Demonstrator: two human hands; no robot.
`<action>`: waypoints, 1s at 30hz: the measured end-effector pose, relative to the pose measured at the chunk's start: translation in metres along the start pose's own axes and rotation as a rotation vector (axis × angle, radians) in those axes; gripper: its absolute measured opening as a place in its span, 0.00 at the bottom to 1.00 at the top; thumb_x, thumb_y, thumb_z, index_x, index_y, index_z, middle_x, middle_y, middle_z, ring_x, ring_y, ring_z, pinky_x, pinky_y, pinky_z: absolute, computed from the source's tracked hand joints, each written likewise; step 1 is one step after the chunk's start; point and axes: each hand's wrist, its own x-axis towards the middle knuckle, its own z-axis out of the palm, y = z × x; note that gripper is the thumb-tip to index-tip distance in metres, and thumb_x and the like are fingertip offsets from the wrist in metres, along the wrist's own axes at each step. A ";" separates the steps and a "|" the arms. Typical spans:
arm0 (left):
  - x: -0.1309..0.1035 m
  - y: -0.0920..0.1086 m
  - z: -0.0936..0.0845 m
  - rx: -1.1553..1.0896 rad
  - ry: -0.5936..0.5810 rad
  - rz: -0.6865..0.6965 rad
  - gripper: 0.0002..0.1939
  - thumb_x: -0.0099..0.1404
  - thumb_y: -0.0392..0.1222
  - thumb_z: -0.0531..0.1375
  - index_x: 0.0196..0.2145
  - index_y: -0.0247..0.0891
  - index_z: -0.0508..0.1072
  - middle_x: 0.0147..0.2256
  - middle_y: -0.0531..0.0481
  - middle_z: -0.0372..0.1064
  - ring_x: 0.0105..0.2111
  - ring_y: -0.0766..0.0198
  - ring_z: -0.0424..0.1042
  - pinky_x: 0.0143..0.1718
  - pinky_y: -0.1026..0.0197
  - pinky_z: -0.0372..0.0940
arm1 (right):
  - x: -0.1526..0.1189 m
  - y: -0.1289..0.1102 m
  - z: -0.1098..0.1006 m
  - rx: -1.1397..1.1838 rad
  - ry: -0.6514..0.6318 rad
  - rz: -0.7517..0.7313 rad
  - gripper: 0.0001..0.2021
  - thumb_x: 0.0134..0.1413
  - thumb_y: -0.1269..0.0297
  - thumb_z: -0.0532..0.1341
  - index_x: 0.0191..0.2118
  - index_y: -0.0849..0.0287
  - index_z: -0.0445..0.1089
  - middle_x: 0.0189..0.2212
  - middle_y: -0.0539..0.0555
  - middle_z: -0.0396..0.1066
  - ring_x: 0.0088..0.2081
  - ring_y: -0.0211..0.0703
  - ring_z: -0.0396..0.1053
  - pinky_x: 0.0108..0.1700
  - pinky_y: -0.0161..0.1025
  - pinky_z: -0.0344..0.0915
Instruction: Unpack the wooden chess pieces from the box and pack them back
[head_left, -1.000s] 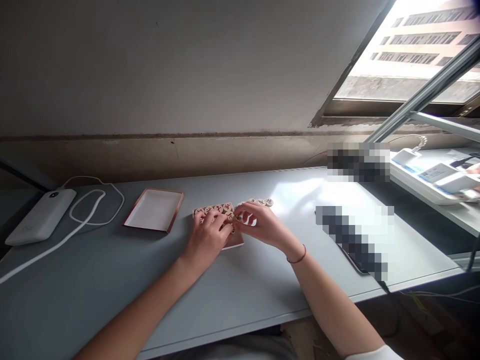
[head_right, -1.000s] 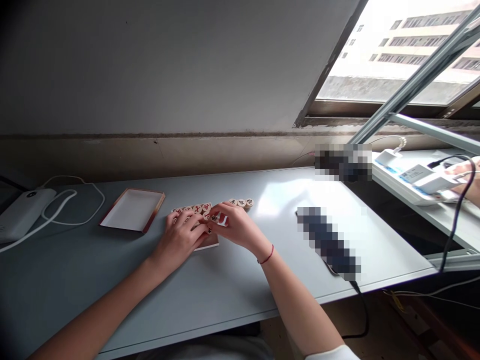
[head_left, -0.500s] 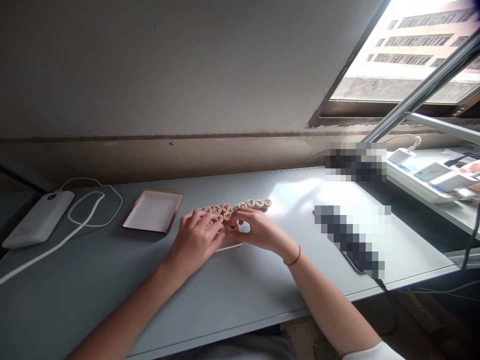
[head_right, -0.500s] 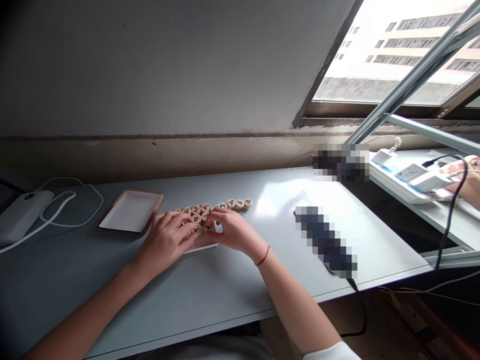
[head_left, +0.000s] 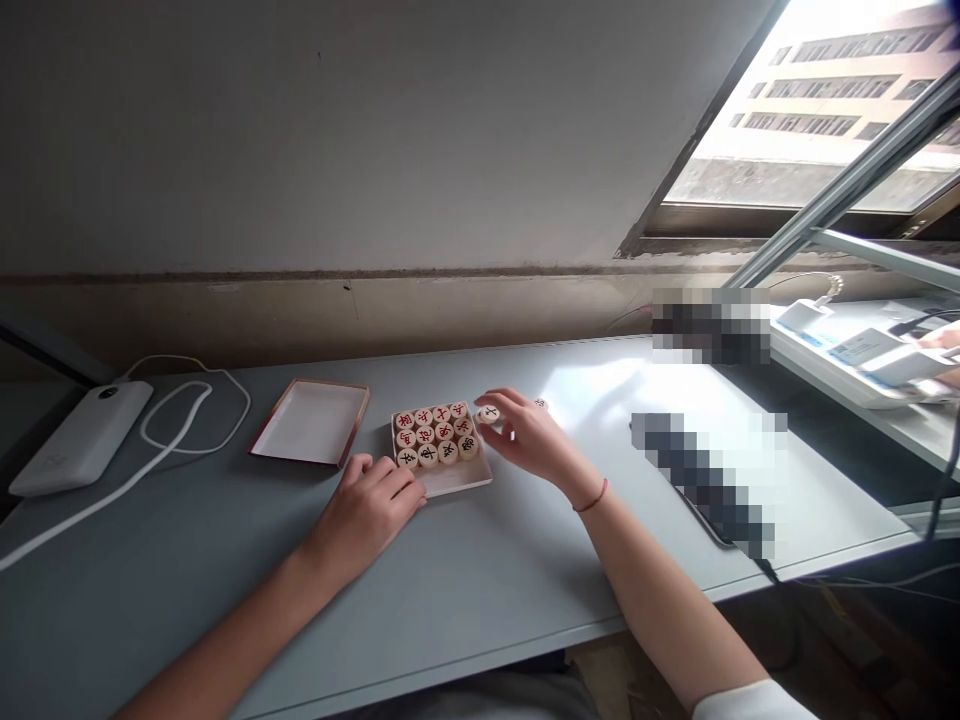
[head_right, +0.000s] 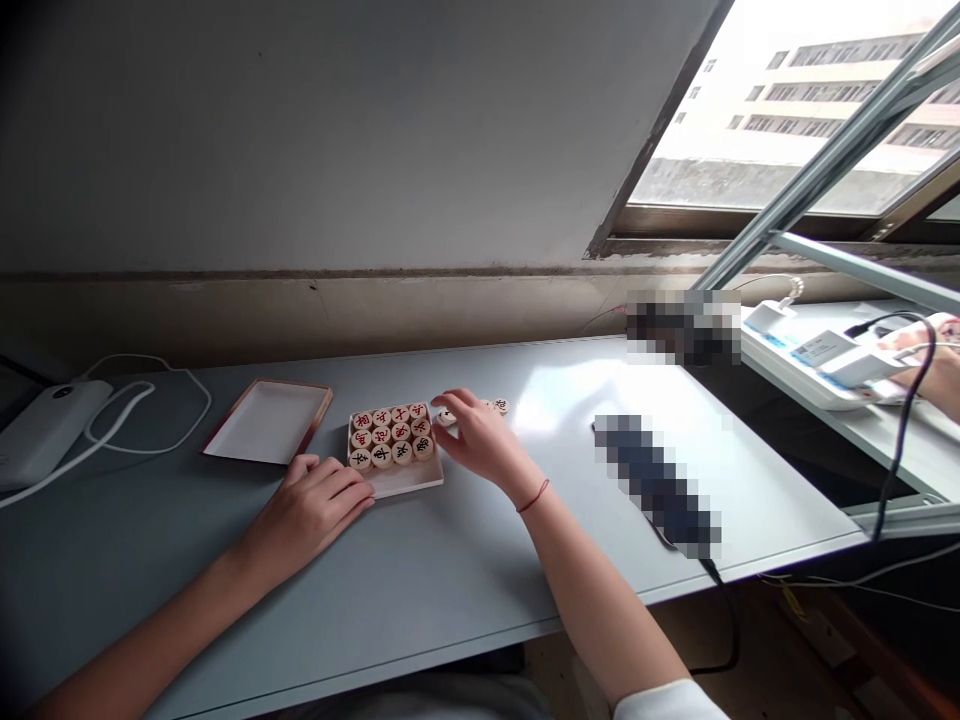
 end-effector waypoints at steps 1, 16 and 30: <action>0.001 -0.001 0.001 0.001 0.001 0.003 0.09 0.68 0.34 0.54 0.32 0.39 0.71 0.28 0.54 0.70 0.30 0.65 0.65 0.38 0.57 0.52 | 0.002 0.003 0.000 -0.048 0.012 0.033 0.14 0.59 0.66 0.55 0.51 0.57 0.65 0.52 0.59 0.66 0.28 0.36 0.70 0.34 0.37 0.65; 0.003 -0.004 0.003 -0.131 0.253 -0.218 0.13 0.66 0.41 0.57 0.49 0.40 0.69 0.41 0.47 0.71 0.40 0.60 0.72 0.44 0.57 0.62 | 0.001 -0.035 0.007 0.502 0.037 0.201 0.15 0.55 0.52 0.60 0.44 0.55 0.70 0.32 0.51 0.73 0.17 0.31 0.61 0.20 0.33 0.60; 0.000 0.001 0.006 -0.287 0.235 -0.278 0.09 0.59 0.33 0.56 0.39 0.41 0.67 0.35 0.52 0.74 0.39 0.60 0.73 0.43 0.57 0.62 | -0.005 -0.045 0.013 0.768 -0.015 0.223 0.18 0.52 0.49 0.62 0.42 0.57 0.70 0.38 0.54 0.73 0.20 0.29 0.61 0.19 0.31 0.62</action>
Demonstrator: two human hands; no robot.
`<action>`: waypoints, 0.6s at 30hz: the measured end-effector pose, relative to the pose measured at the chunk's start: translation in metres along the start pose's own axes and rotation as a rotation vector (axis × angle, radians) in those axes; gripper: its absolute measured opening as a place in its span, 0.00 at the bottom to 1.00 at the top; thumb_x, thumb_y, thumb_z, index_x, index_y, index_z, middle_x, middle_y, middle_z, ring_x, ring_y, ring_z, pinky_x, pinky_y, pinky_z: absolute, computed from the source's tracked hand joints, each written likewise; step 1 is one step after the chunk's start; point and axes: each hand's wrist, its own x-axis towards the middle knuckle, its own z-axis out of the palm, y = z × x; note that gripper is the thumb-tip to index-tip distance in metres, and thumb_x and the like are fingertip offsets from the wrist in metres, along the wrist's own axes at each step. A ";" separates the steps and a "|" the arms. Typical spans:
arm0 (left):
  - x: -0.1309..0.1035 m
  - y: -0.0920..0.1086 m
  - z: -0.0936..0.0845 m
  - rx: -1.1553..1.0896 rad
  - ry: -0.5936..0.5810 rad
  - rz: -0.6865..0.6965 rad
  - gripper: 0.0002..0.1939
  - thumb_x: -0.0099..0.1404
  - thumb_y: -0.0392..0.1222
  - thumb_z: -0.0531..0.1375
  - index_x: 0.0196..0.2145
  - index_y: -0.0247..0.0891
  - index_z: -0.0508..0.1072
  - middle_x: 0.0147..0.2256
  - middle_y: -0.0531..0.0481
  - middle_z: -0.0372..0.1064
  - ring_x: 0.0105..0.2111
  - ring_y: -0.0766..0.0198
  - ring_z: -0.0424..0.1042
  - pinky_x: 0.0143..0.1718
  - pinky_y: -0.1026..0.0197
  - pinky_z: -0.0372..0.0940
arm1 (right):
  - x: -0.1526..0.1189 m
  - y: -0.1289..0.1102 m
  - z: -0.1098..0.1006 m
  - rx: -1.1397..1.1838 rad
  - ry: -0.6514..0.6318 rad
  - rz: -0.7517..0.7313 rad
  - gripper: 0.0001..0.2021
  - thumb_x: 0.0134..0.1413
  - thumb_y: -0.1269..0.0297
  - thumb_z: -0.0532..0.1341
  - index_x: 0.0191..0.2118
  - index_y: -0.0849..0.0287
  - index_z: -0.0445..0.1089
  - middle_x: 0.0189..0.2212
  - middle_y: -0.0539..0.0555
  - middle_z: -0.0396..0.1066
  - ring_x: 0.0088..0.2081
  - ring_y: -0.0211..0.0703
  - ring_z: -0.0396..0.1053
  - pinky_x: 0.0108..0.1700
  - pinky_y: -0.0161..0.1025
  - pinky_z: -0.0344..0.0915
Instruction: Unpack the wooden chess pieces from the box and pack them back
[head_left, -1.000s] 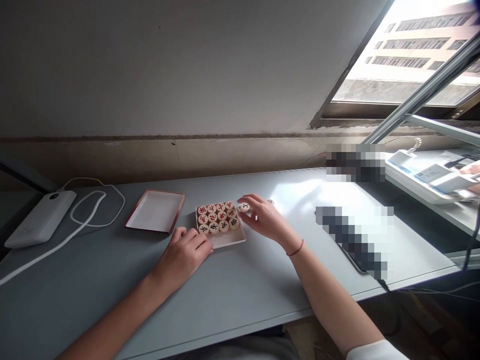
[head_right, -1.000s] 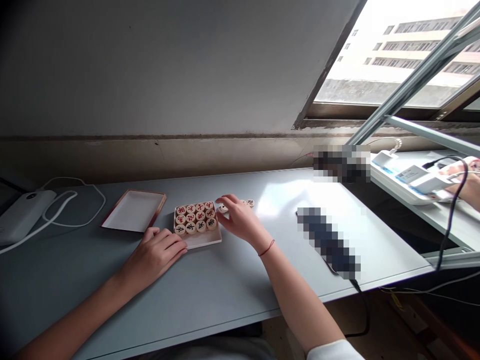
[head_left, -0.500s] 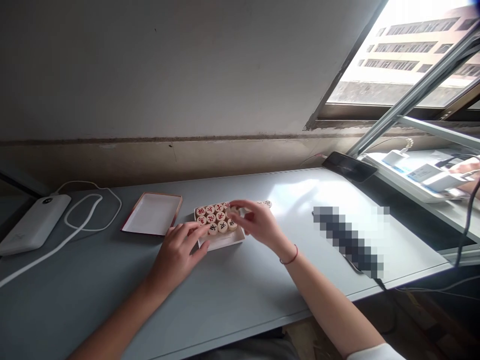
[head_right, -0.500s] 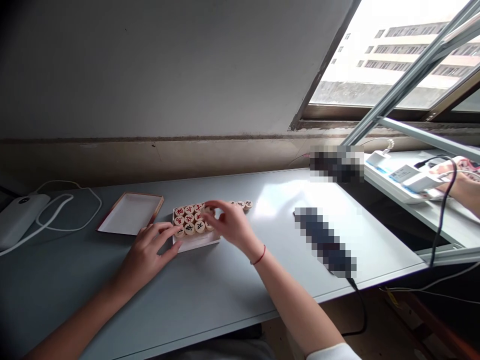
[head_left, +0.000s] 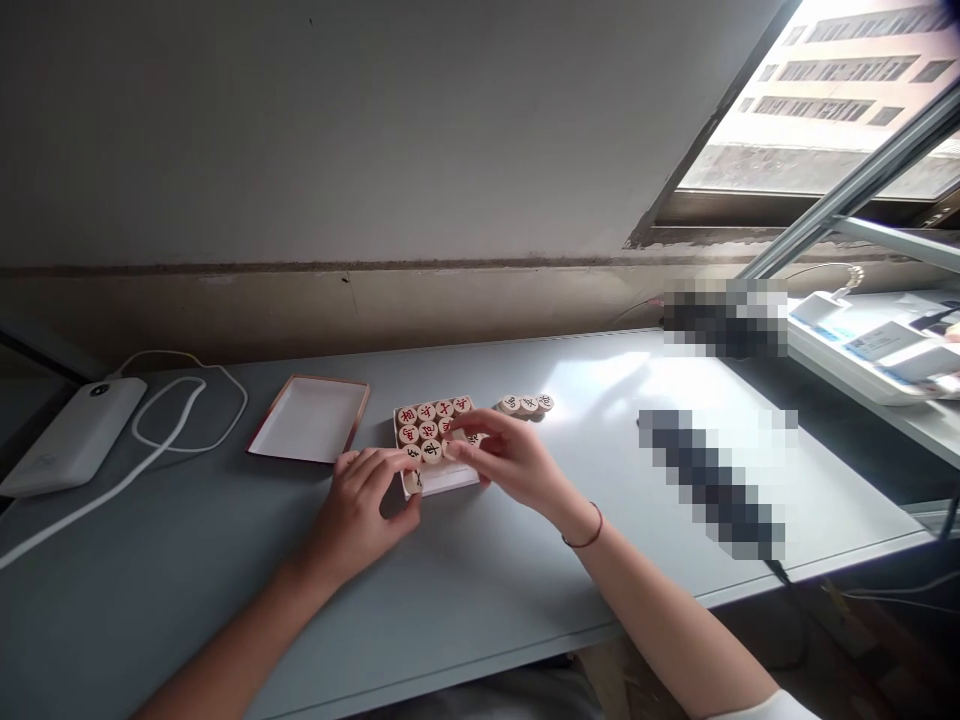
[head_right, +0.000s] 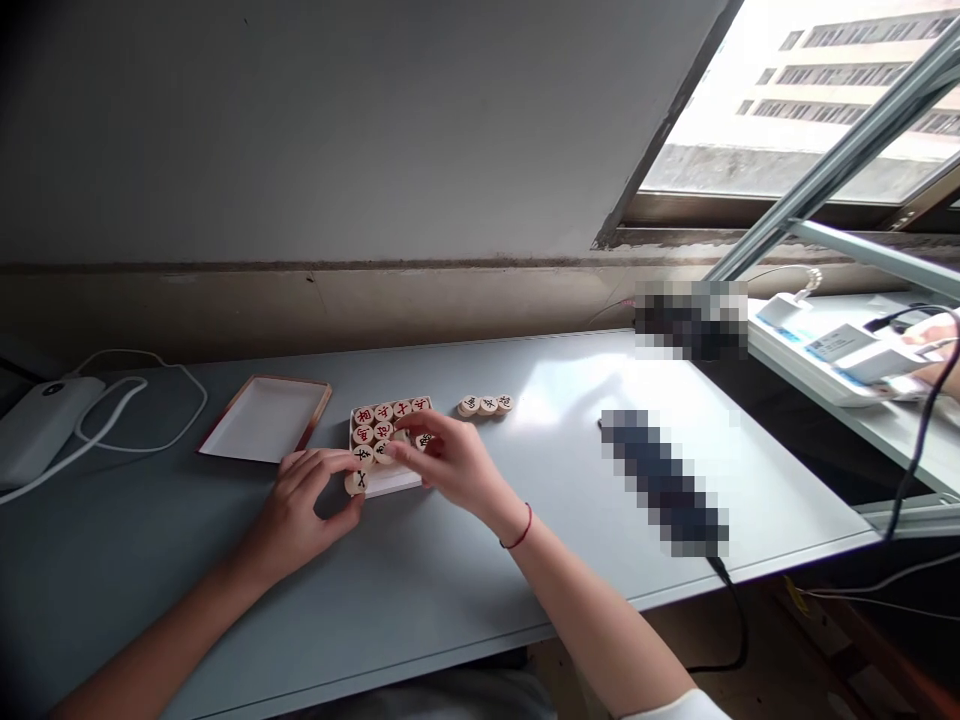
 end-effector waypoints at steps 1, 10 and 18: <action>-0.001 -0.002 0.000 -0.004 -0.017 -0.001 0.09 0.59 0.32 0.56 0.38 0.41 0.67 0.35 0.52 0.74 0.39 0.60 0.73 0.43 0.57 0.61 | 0.001 0.002 -0.003 0.034 0.016 0.002 0.18 0.52 0.49 0.62 0.42 0.58 0.70 0.39 0.55 0.72 0.21 0.30 0.61 0.19 0.31 0.63; -0.003 -0.010 0.009 -0.057 -0.064 -0.035 0.08 0.60 0.35 0.59 0.37 0.42 0.64 0.39 0.53 0.75 0.41 0.61 0.71 0.44 0.56 0.59 | -0.004 0.005 -0.004 -0.001 -0.109 0.008 0.16 0.55 0.51 0.61 0.43 0.57 0.70 0.38 0.54 0.72 0.24 0.32 0.65 0.24 0.33 0.66; -0.002 -0.013 0.011 -0.128 -0.080 -0.084 0.10 0.58 0.35 0.63 0.34 0.42 0.63 0.40 0.53 0.75 0.41 0.62 0.69 0.44 0.56 0.60 | -0.005 0.003 -0.002 -0.064 -0.130 0.026 0.17 0.54 0.50 0.60 0.42 0.57 0.69 0.30 0.51 0.70 0.23 0.34 0.64 0.22 0.32 0.63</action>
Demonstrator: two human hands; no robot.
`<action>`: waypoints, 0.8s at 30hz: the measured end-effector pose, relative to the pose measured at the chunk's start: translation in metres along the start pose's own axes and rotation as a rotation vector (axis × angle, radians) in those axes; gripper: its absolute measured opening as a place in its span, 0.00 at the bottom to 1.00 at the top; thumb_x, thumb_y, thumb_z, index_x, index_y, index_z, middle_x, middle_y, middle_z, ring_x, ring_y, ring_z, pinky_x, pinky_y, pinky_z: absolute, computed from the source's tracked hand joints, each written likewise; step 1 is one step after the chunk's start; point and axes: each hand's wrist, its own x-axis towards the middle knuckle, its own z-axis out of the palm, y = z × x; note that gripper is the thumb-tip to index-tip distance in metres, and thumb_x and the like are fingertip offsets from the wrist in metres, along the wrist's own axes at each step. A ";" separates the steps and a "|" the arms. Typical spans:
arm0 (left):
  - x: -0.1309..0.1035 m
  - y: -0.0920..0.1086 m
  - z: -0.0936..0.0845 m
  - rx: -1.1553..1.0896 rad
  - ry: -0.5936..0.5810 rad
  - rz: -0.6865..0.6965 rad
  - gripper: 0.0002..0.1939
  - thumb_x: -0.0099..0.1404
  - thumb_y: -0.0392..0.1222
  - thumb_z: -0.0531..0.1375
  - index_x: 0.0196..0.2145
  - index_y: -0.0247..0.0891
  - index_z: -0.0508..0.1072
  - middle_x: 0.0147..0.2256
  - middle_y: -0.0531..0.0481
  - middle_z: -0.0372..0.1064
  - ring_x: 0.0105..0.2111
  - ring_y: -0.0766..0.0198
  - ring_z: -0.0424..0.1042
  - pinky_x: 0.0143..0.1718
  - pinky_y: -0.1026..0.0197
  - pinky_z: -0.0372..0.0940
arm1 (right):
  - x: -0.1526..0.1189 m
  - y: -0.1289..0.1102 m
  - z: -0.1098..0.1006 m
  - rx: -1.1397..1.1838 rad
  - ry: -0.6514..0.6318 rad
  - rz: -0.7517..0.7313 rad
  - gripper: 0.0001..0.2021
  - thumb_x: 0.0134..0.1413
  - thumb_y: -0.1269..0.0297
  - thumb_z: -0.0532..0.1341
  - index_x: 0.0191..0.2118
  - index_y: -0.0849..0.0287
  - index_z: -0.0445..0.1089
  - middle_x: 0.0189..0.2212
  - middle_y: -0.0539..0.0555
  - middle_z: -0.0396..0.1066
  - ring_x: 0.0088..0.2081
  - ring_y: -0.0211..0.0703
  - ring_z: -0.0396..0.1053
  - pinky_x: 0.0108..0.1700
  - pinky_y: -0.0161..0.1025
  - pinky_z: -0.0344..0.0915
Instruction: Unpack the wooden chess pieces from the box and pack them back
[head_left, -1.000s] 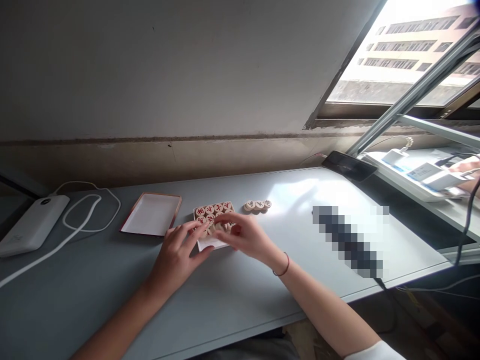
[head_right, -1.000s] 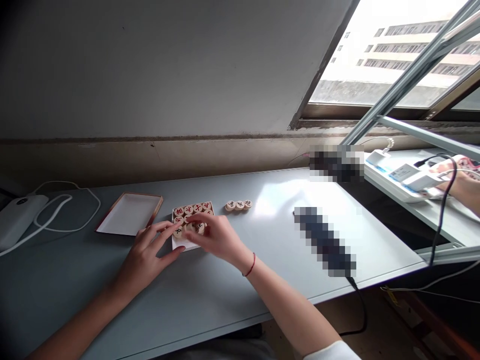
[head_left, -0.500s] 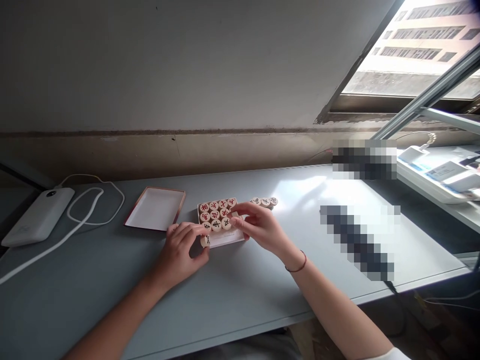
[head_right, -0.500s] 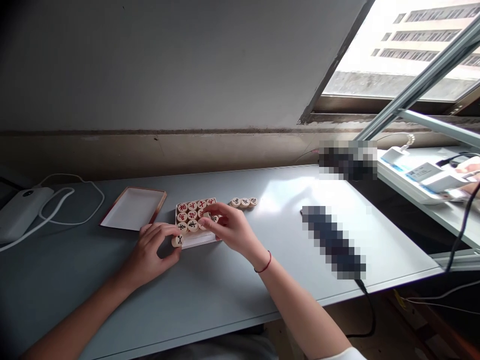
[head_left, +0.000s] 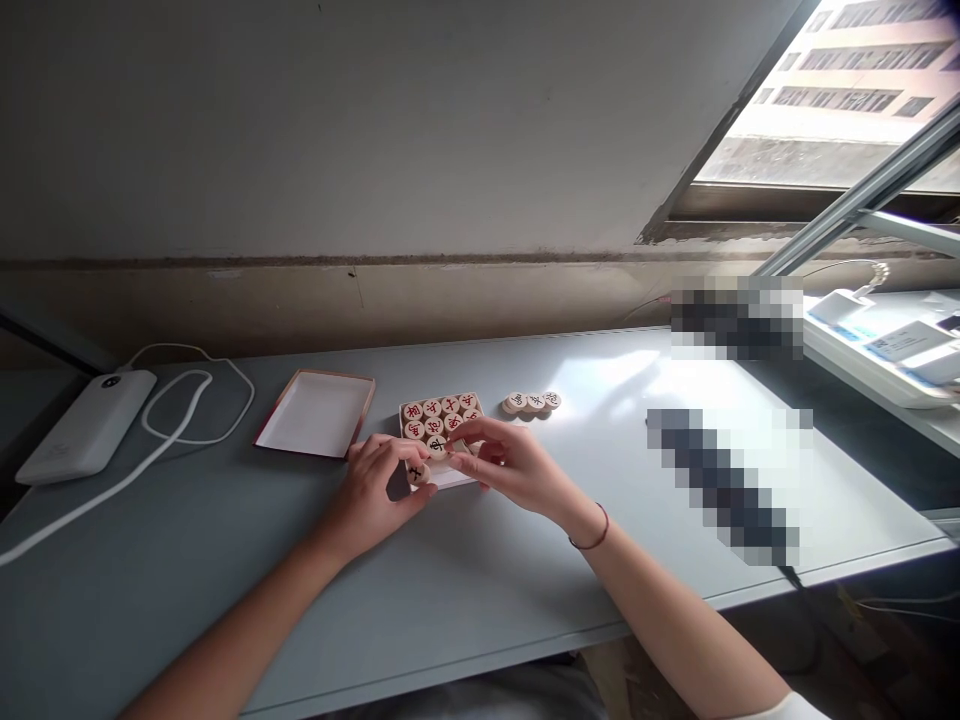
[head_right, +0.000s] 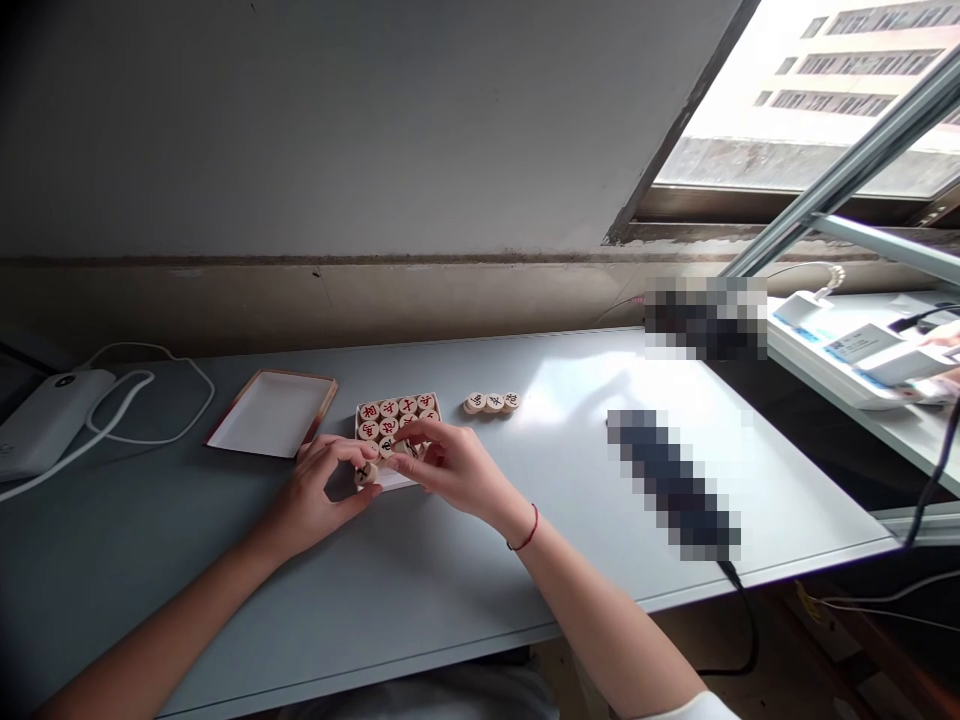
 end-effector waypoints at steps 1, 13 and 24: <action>0.000 0.000 0.000 -0.001 0.001 0.007 0.09 0.58 0.36 0.63 0.33 0.41 0.64 0.39 0.53 0.75 0.41 0.61 0.69 0.43 0.57 0.59 | 0.000 0.000 0.000 -0.012 -0.007 -0.002 0.17 0.54 0.50 0.60 0.42 0.57 0.69 0.28 0.51 0.69 0.23 0.34 0.64 0.22 0.32 0.63; -0.005 -0.006 -0.002 0.225 -0.023 0.100 0.05 0.59 0.43 0.62 0.34 0.43 0.73 0.39 0.50 0.71 0.40 0.59 0.68 0.42 0.56 0.57 | -0.002 0.002 0.021 -0.312 0.057 -0.299 0.13 0.56 0.70 0.57 0.47 0.54 0.68 0.46 0.56 0.67 0.36 0.37 0.69 0.37 0.37 0.70; -0.009 -0.009 -0.001 0.250 -0.043 0.083 0.12 0.59 0.46 0.63 0.39 0.41 0.69 0.43 0.47 0.69 0.43 0.57 0.67 0.44 0.55 0.58 | -0.001 0.006 0.029 -0.718 0.094 -0.419 0.11 0.61 0.67 0.55 0.28 0.59 0.69 0.26 0.53 0.69 0.31 0.40 0.63 0.37 0.39 0.61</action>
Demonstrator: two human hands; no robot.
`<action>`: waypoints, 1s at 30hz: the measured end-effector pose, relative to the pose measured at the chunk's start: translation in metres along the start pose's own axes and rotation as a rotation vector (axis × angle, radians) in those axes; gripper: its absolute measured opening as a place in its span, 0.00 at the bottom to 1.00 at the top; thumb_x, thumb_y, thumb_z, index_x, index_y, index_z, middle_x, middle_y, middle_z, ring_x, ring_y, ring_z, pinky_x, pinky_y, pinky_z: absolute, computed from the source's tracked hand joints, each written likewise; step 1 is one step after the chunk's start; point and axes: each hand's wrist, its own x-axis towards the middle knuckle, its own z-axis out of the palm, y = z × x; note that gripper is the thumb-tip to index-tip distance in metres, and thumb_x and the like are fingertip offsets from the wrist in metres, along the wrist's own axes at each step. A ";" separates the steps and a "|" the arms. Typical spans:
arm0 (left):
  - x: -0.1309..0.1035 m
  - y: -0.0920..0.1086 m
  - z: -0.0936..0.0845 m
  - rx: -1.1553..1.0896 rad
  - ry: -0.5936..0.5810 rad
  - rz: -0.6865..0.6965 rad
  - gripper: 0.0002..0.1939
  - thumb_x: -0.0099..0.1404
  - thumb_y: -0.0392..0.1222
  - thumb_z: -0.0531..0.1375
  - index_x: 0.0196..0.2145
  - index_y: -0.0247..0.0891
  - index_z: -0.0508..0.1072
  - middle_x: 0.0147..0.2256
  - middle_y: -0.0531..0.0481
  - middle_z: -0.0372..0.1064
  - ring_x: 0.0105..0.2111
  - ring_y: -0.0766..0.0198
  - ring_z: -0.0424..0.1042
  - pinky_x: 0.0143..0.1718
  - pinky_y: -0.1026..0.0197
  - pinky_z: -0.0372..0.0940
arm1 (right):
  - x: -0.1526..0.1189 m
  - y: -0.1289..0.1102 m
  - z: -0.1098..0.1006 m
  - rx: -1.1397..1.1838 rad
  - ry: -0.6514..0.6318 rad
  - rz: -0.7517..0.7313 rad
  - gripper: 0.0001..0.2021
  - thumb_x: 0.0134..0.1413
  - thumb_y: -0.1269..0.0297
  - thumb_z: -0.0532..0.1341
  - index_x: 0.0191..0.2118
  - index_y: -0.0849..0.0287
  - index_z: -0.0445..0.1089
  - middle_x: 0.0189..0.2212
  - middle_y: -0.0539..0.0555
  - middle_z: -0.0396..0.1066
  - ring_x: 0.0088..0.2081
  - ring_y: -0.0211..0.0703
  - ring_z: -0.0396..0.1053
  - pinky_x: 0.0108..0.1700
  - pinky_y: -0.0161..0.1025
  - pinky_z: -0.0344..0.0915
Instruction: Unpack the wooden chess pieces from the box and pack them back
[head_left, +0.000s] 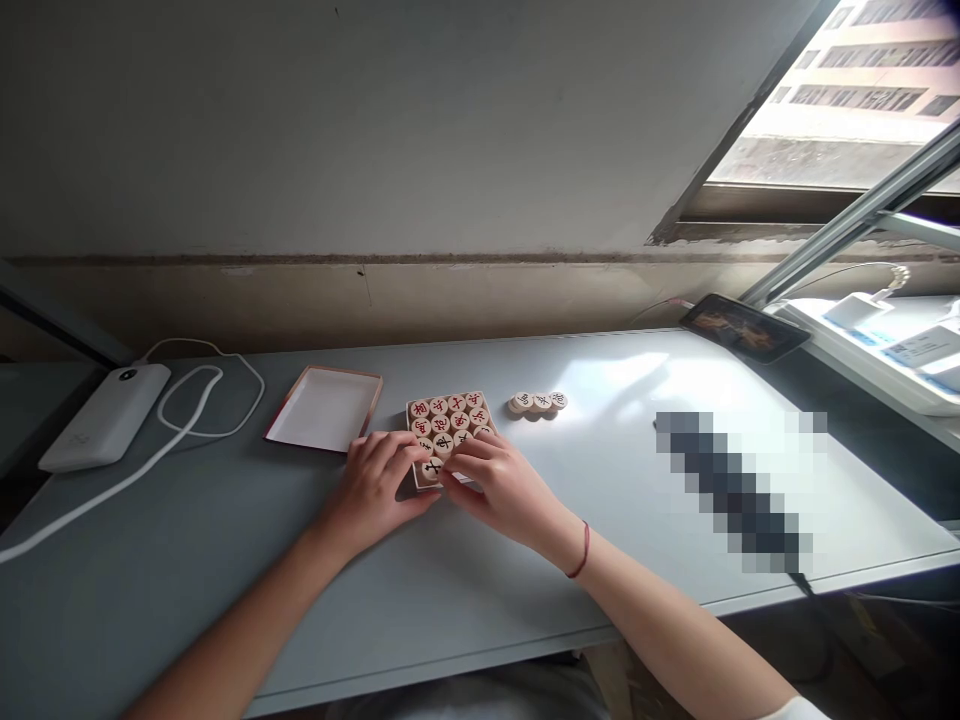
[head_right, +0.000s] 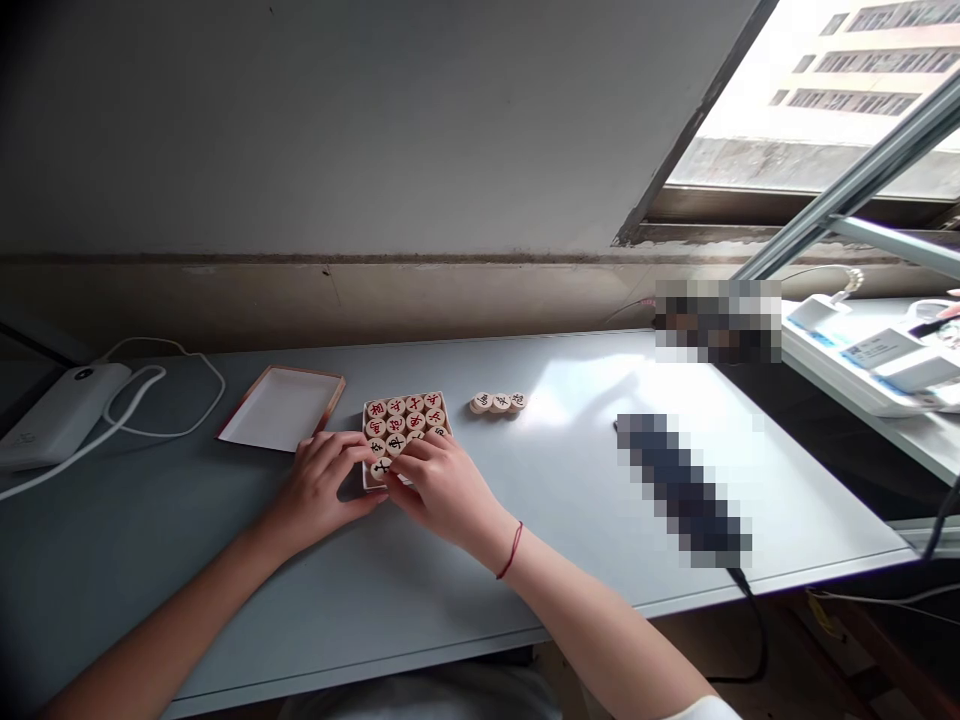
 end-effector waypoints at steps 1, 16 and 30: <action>0.000 0.000 0.000 -0.002 -0.002 0.003 0.12 0.59 0.45 0.63 0.40 0.42 0.69 0.43 0.47 0.69 0.43 0.57 0.67 0.44 0.55 0.58 | 0.000 -0.001 0.000 -0.009 -0.007 0.015 0.10 0.60 0.67 0.55 0.28 0.59 0.69 0.26 0.53 0.69 0.31 0.40 0.63 0.37 0.38 0.60; 0.003 0.008 -0.002 0.020 -0.044 0.048 0.07 0.63 0.43 0.59 0.40 0.47 0.73 0.45 0.49 0.66 0.43 0.57 0.64 0.44 0.54 0.58 | 0.005 0.042 -0.027 -0.237 0.079 0.386 0.11 0.56 0.71 0.53 0.44 0.59 0.66 0.43 0.56 0.71 0.28 0.37 0.66 0.28 0.35 0.53; 0.011 0.013 -0.006 0.111 -0.066 0.109 0.09 0.62 0.44 0.59 0.41 0.45 0.73 0.48 0.45 0.66 0.45 0.54 0.64 0.43 0.53 0.58 | 0.008 0.070 -0.031 -0.344 -0.078 0.589 0.14 0.52 0.72 0.53 0.44 0.55 0.67 0.39 0.53 0.73 0.27 0.39 0.65 0.24 0.34 0.47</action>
